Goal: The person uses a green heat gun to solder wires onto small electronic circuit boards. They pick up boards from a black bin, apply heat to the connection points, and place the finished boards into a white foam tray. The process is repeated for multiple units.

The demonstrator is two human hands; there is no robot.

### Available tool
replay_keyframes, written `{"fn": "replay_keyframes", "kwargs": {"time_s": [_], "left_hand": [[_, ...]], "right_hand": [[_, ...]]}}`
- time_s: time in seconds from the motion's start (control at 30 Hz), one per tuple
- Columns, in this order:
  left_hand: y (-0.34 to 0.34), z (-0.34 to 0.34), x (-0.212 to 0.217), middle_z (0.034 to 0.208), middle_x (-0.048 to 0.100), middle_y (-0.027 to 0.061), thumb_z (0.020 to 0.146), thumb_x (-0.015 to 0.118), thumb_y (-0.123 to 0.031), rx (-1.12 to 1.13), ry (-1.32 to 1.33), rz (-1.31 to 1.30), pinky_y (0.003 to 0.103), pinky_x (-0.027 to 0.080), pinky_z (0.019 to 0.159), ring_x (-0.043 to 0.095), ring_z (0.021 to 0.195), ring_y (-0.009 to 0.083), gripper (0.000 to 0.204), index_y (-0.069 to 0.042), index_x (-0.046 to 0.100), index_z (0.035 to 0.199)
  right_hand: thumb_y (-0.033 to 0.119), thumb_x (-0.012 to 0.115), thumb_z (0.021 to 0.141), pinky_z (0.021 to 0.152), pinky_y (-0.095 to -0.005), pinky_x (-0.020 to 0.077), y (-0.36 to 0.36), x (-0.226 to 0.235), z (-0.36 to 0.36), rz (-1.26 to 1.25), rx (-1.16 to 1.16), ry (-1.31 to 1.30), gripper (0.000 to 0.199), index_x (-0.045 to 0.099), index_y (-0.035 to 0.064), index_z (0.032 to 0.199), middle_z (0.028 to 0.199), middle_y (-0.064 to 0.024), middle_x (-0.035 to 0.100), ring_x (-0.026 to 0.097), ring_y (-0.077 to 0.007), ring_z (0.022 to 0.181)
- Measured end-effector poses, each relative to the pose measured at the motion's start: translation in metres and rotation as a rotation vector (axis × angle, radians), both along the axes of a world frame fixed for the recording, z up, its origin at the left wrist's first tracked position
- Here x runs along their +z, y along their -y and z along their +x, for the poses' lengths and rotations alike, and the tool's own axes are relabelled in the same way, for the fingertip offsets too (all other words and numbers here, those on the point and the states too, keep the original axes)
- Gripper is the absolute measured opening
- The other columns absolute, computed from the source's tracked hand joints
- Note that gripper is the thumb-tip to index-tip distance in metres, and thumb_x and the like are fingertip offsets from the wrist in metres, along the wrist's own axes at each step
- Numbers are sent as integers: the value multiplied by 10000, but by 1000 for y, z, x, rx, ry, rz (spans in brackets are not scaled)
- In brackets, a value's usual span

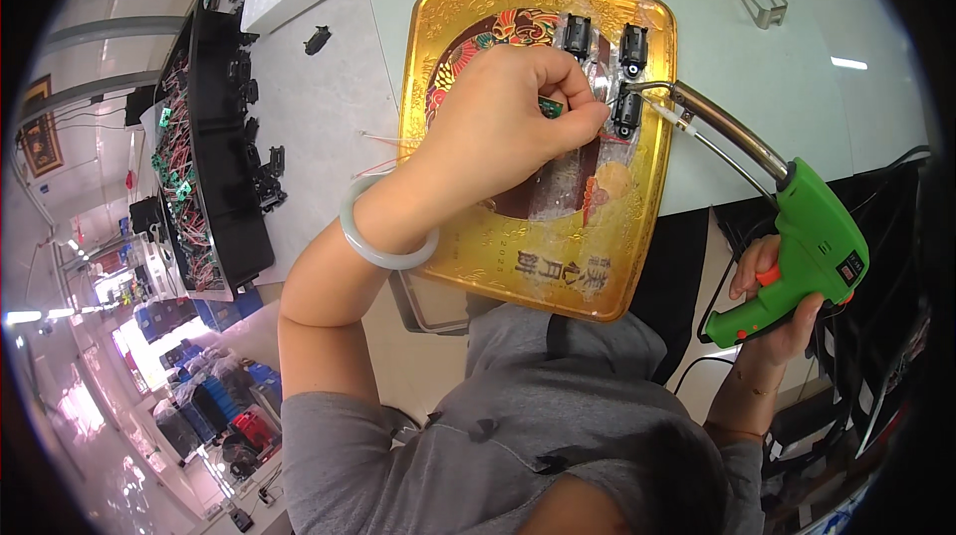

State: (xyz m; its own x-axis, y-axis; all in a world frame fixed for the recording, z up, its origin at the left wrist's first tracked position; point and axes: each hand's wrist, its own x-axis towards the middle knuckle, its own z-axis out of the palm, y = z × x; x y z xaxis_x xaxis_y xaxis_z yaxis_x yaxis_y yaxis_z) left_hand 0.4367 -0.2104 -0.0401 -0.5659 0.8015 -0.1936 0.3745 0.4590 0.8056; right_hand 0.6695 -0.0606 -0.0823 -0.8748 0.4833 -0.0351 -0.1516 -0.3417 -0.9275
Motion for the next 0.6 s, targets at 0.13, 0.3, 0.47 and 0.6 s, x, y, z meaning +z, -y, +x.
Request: {"fn": "replay_keyframes", "kwargs": {"time_s": [0.13, 0.3, 0.47, 0.6], "left_hand": [[1, -1, -2, 638, 560, 1, 713, 618, -97, -5, -14, 28, 184, 402, 561, 496, 615, 49, 108, -7, 567, 684], [-1, 0, 1, 632, 546, -6, 710, 621, -101, 10, 0, -3, 181, 394, 557, 481, 608, 47, 115, -8, 560, 678], [0, 0, 0, 630, 537, -10, 711, 622, -107, 2, -14, 15, 179, 387, 550, 472, 605, 45, 124, -9, 554, 678], [-1, 0, 2, 630, 534, -12, 712, 622, -110, 17, 8, -5, 178, 384, 547, 469, 604, 42, 127, -8, 552, 681]], "right_hand": [[566, 373, 788, 485, -230, 416, 1, -1, 2, -3, -65, 39, 604, 414, -28, 890, 730, -92, 414, 460, -148, 607], [561, 367, 793, 463, -220, 403, -1, -5, 5, 0, -28, 30, 574, 415, -8, 853, 718, -84, 407, 451, -143, 583], [542, 365, 805, 450, -195, 346, 2, -1, 0, 0, -22, 27, 555, 380, -13, 794, 660, -73, 371, 385, -116, 551], [554, 362, 801, 447, -193, 349, 1, -2, 1, -4, 5, 37, 567, 379, -13, 801, 661, -76, 373, 382, -114, 556]]}}
